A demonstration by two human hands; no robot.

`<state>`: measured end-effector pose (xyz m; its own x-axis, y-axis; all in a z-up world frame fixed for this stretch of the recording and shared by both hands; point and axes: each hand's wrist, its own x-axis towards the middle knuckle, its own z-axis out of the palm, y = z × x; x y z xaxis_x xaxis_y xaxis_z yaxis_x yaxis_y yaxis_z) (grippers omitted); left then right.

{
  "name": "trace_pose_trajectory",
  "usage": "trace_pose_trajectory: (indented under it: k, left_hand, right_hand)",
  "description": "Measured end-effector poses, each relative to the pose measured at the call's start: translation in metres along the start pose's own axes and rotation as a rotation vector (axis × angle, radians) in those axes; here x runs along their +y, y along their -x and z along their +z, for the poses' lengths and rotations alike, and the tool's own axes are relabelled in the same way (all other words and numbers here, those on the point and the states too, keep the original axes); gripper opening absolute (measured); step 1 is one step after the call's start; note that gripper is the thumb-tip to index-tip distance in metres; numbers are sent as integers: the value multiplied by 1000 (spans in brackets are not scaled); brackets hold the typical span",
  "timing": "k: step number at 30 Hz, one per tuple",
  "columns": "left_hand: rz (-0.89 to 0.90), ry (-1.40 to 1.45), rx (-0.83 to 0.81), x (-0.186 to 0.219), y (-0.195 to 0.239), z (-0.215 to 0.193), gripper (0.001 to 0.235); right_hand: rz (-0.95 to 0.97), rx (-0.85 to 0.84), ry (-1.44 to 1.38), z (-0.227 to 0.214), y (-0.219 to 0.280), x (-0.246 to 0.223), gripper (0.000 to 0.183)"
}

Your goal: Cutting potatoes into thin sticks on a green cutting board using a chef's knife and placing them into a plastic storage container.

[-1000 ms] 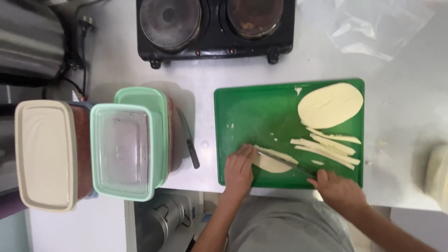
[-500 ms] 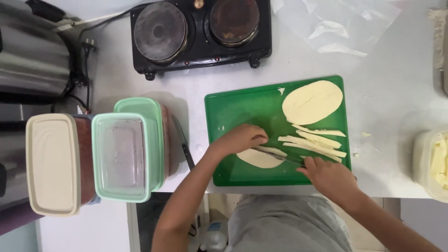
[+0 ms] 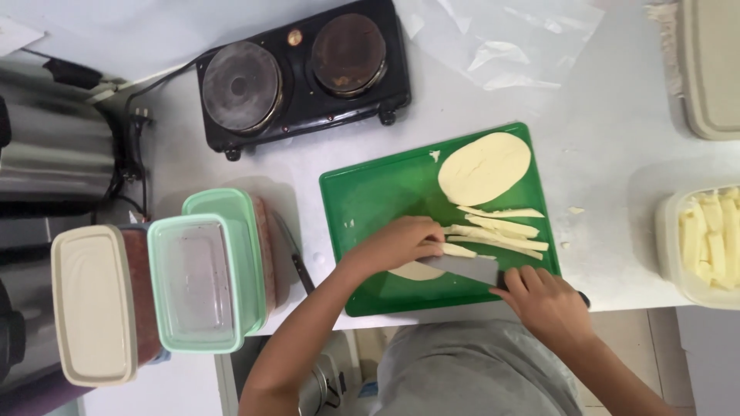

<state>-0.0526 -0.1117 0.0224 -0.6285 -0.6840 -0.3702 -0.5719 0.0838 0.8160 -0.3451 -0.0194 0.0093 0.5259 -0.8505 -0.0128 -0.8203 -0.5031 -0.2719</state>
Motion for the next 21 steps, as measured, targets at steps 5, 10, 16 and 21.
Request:
trace_pose_trajectory:
  k: [5,10,16,21]
  left_hand:
    - [117,76,-61,16,-35,34,22]
    - [118,45,-59,27,-59,67,22]
    - [275,-338,194,28,-55,100,19]
    - [329,-328,256,30,-41,97,17]
  right_hand:
    - [91,31,53,-18,48,20,39]
    - [138,54,111,-13,87,40,37]
    - [135,-13,113,-11,117,57,37]
    - [108,-43,150,-17,130,69,40]
